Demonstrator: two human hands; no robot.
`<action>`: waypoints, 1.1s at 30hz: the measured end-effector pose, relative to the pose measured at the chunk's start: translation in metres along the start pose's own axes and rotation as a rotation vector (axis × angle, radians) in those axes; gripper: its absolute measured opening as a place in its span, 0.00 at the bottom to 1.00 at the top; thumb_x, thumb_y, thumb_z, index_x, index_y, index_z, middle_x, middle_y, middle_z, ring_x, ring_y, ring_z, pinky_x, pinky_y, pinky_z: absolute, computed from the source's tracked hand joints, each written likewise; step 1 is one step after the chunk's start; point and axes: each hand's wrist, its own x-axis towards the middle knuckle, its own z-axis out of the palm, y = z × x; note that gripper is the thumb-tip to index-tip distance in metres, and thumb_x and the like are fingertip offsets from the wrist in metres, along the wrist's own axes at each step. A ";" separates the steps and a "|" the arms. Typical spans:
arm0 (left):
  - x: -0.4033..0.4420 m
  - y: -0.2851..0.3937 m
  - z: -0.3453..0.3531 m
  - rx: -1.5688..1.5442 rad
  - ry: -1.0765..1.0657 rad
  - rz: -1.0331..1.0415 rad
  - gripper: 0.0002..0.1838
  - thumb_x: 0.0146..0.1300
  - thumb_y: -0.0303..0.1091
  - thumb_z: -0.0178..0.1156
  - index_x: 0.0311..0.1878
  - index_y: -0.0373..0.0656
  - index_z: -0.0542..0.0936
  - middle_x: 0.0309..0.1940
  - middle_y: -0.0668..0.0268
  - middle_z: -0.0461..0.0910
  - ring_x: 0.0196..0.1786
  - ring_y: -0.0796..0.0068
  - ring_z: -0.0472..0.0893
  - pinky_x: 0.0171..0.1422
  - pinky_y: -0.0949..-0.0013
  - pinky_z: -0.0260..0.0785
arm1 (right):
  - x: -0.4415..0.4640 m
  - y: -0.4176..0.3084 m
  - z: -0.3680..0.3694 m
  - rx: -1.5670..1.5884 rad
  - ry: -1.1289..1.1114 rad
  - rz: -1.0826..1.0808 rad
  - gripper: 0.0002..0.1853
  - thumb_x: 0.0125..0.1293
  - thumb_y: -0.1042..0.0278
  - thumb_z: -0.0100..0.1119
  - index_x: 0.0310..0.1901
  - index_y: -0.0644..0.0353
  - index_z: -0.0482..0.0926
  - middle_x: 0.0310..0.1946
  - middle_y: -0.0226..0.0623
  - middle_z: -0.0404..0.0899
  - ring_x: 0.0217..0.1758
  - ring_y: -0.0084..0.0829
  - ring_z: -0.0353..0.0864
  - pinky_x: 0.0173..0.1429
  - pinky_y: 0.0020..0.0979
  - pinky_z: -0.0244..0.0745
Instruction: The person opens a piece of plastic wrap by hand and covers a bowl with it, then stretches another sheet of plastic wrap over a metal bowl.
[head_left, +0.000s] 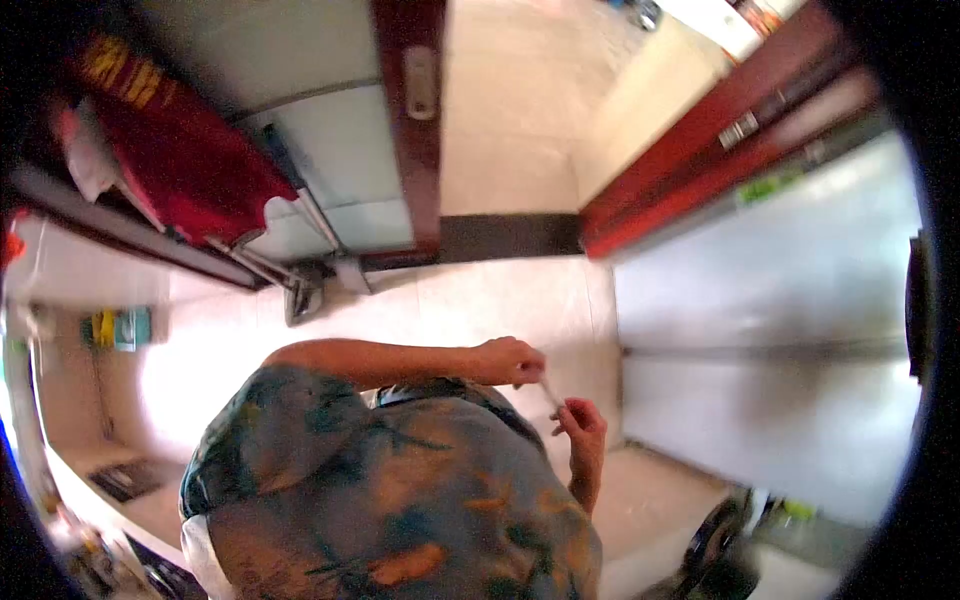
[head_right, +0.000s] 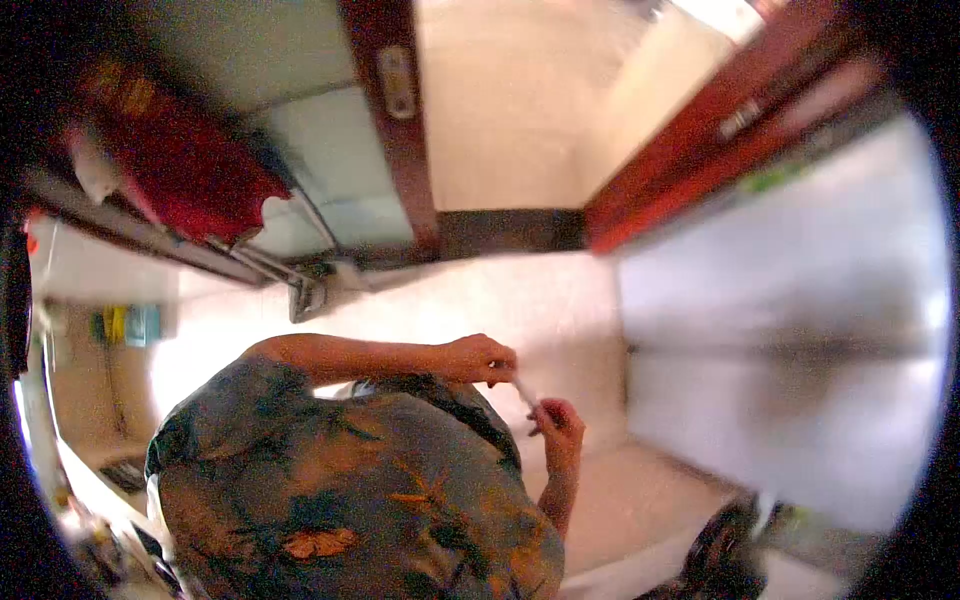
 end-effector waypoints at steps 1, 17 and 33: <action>-0.015 0.008 -0.031 0.084 0.087 -0.074 0.14 0.64 0.44 0.53 0.37 0.41 0.77 0.25 0.64 0.79 0.28 0.74 0.79 0.34 0.67 0.70 | 0.036 -0.003 0.019 0.076 -0.128 -0.078 0.10 0.60 0.72 0.59 0.40 0.67 0.74 0.30 0.36 0.77 0.32 0.26 0.78 0.30 0.25 0.74; 0.008 -0.167 -0.064 -0.503 1.254 -0.324 0.11 0.60 0.37 0.57 0.38 0.39 0.78 0.29 0.59 0.80 0.30 0.70 0.78 0.38 0.68 0.70 | 0.371 -0.059 0.163 -0.850 -1.180 0.128 0.13 0.63 0.68 0.57 0.46 0.65 0.77 0.27 0.29 0.78 0.26 0.16 0.72 0.31 0.21 0.70; 0.103 -0.075 -0.070 -0.746 1.813 -0.833 0.08 0.56 0.30 0.60 0.38 0.39 0.80 0.26 0.61 0.79 0.26 0.77 0.75 0.32 0.72 0.69 | 0.460 -0.092 0.213 -0.893 -1.961 0.451 0.18 0.61 0.56 0.57 0.45 0.63 0.77 0.32 0.31 0.78 0.30 0.20 0.73 0.30 0.24 0.71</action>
